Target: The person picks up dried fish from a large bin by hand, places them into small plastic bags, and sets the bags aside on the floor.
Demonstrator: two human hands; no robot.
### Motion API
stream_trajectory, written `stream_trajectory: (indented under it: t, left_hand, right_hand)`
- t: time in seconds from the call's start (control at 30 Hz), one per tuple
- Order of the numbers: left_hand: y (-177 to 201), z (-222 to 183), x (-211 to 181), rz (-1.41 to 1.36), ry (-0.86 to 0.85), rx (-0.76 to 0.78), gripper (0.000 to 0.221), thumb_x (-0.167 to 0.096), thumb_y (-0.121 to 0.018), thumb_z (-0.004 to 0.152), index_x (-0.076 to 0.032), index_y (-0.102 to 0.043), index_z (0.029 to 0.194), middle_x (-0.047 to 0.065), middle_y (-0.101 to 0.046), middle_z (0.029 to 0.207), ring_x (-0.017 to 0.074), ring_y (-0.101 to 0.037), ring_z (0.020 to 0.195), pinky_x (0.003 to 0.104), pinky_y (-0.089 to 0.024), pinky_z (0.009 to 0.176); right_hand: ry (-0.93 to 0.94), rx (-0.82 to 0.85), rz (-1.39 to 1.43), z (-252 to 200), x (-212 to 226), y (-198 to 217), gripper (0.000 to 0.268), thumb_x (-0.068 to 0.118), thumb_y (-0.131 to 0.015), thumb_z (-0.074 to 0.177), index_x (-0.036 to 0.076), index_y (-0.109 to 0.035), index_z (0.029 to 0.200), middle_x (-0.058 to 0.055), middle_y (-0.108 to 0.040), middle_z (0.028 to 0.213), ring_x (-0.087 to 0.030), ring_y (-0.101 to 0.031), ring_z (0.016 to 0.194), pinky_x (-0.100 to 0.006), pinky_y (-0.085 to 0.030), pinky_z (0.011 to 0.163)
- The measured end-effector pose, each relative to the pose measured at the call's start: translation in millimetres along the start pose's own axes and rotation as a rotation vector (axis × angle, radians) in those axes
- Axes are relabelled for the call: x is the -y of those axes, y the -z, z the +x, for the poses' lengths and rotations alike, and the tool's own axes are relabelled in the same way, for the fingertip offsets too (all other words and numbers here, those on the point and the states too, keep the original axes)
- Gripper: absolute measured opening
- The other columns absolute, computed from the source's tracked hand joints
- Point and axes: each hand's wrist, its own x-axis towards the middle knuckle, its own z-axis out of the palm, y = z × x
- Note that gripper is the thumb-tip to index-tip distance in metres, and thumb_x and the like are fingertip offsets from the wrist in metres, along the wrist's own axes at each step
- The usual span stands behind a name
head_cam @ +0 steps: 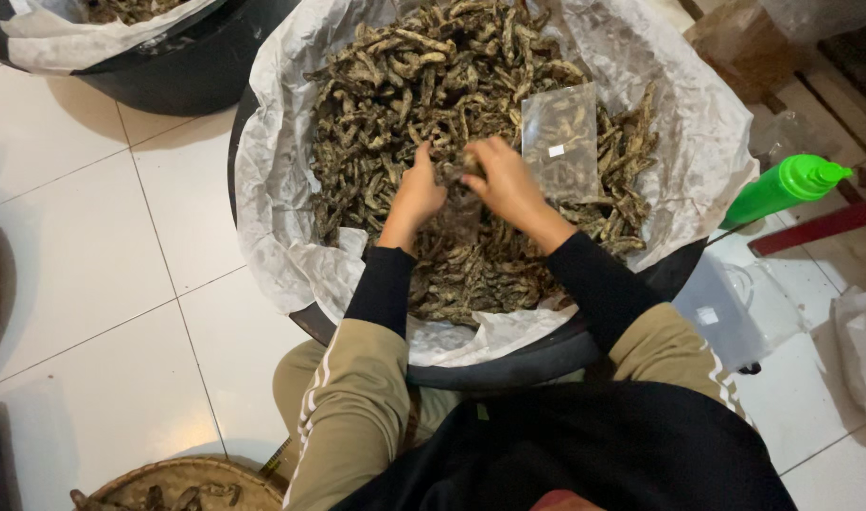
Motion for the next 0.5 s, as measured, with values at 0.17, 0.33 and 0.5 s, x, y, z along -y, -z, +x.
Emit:
stream_trajectory:
  t: [0.17,0.33,0.5]
  left_hand:
    - [-4.0,9.2,13.9,0.159,-0.121,-0.257,0.071,-0.003,-0.070,0.080,0.003,-0.039,0.144,0.038,-0.067,0.104,0.0513,-0.066,0.103,0.054,-0.053,0.089]
    - [-5.2,10.6,20.8,0.206,-0.056,-0.292,0.037,-0.005,-0.066,0.084,0.001,-0.062,0.121,0.035,-0.068,0.102,0.0515,-0.066,0.102,0.056,-0.053,0.087]
    - [-8.3,14.7,18.5,0.196,-0.220,-0.384,0.032,-0.005,-0.066,0.080,-0.002,-0.070,0.112,0.030,-0.071,0.096,0.0472,-0.068,0.097,0.054,-0.054,0.087]
  right_hand:
    - [0.407,0.096,0.011,-8.3,24.3,8.0,0.048,0.015,-0.074,0.087,0.001,-0.060,0.131,-0.020,-0.065,0.118,-0.038,-0.064,0.107,-0.048,-0.052,0.091]
    - [-0.065,0.227,0.125,-4.5,23.1,2.1,0.041,0.020,-0.062,0.101,0.006,-0.053,0.139,-0.028,-0.068,0.100,-0.043,-0.067,0.095,-0.051,-0.051,0.087]
    - [0.211,0.109,-0.193,2.4,-1.0,-34.2,0.027,0.008,-0.066,0.092,0.006,-0.064,0.119,-0.021,-0.066,0.115,-0.043,-0.067,0.096,-0.052,-0.053,0.081]
